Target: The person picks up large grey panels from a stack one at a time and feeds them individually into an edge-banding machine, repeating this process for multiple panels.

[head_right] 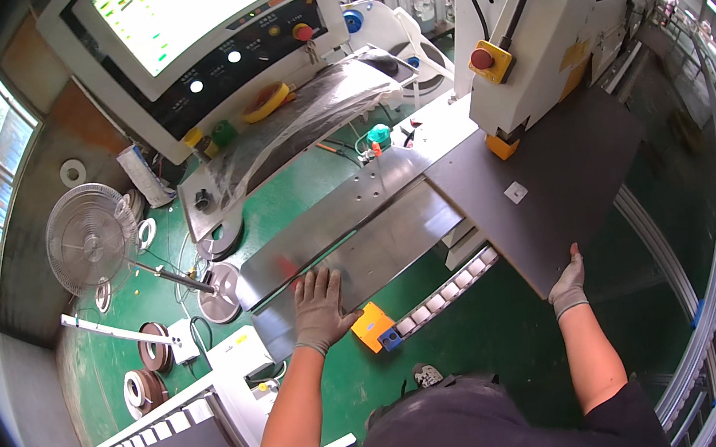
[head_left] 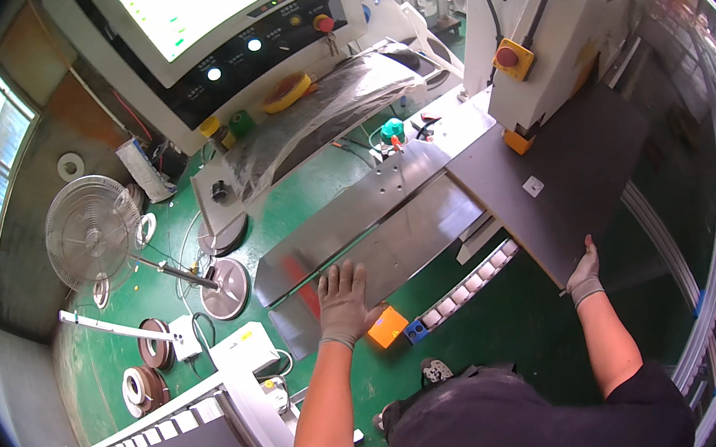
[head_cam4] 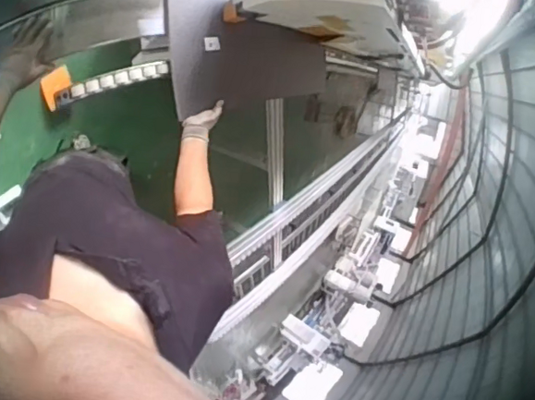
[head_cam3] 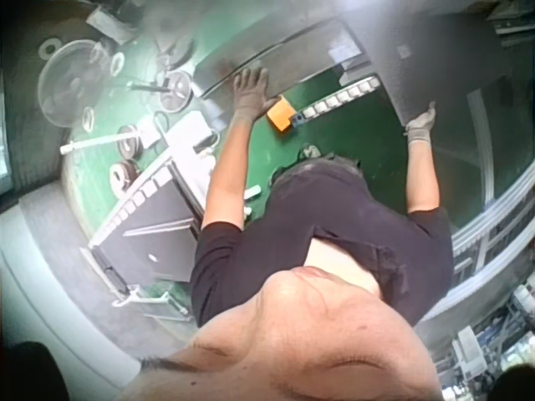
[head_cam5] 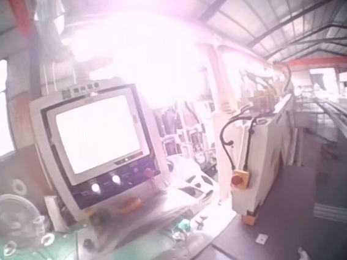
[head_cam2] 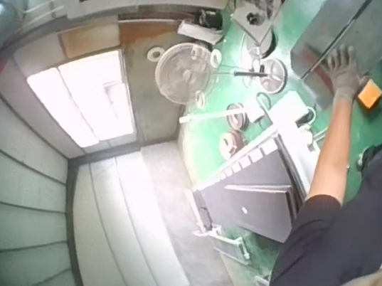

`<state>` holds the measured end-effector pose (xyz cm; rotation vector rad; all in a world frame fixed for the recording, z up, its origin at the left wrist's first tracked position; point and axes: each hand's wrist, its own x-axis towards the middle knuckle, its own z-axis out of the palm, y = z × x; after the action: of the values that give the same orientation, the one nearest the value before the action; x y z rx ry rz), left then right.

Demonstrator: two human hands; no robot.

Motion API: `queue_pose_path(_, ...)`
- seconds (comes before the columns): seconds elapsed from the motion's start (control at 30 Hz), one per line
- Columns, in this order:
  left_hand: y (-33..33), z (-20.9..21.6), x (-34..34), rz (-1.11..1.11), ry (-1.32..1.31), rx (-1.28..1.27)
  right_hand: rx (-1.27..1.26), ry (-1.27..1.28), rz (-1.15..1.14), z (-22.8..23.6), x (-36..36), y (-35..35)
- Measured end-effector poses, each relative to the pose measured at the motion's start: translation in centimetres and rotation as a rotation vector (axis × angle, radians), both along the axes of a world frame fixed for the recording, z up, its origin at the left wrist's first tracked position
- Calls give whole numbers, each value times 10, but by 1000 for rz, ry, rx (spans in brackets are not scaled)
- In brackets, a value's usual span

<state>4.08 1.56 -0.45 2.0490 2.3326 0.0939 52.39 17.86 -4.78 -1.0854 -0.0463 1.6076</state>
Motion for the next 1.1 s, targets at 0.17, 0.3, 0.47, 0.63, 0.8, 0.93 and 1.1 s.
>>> queue_pose_path(0.17, -37, -33, -3, 129, -32, 130, -57, 184, 265, -8, -88, -58)
queue_pose_path(0.3, -98, -31, 32, 31, -372, 375, -73, 19, 536, -13, -187, -150)
queue_pose_path(0.47, -276, -81, 54, 588, -779, 345, 241, -172, 1106, 16, -251, -227)
queue_pose_path(0.63, -486, -116, 40, 1806, -1525, 1423, -5, -75, 1327, -24, -260, -220)
queue_pose_path(0.8, -605, -86, 48, 2155, -1248, 1879, -184, -90, 1244, -13, -302, -217)
queue_pose_path(0.93, -665, -98, 74, 2236, -1004, 1701, -33, -2, 1400, 7, -326, -232)
queue_pose_path(1.1, -708, -70, 90, 2622, -96, 834, 63, -167, 1585, 4, -322, -247)
